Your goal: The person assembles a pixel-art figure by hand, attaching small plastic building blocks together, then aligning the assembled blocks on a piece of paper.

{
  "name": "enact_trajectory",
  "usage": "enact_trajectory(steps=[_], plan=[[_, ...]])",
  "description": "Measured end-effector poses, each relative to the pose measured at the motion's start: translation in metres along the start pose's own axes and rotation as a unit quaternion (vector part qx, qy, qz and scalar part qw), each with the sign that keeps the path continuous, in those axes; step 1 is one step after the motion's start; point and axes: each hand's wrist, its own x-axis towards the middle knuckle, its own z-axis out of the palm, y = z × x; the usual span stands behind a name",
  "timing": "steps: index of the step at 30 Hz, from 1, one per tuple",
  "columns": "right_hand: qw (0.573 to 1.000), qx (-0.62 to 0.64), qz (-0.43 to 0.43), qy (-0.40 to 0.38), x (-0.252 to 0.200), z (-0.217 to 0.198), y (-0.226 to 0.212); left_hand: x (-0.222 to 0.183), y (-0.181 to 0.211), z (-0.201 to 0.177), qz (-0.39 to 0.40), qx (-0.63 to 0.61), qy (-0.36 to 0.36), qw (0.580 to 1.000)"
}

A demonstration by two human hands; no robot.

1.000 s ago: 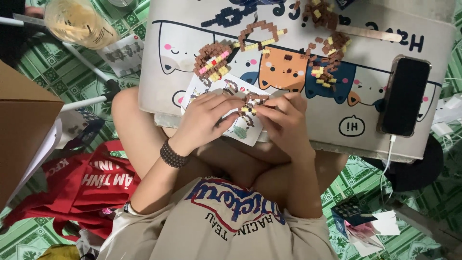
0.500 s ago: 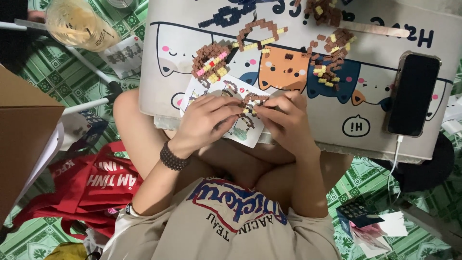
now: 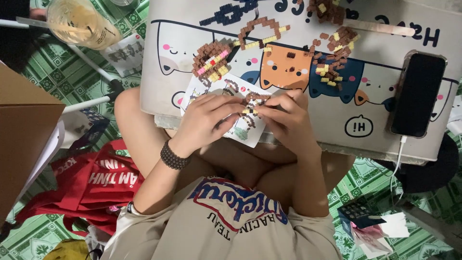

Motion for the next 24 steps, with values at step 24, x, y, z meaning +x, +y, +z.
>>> enact_trajectory(steps=[24], plan=[[1.0, -0.021, 0.003, -0.005, -0.0044, 0.0032, 0.0019, 0.005, 0.0068, -0.0027, 0.039, 0.033, -0.009, 0.999]])
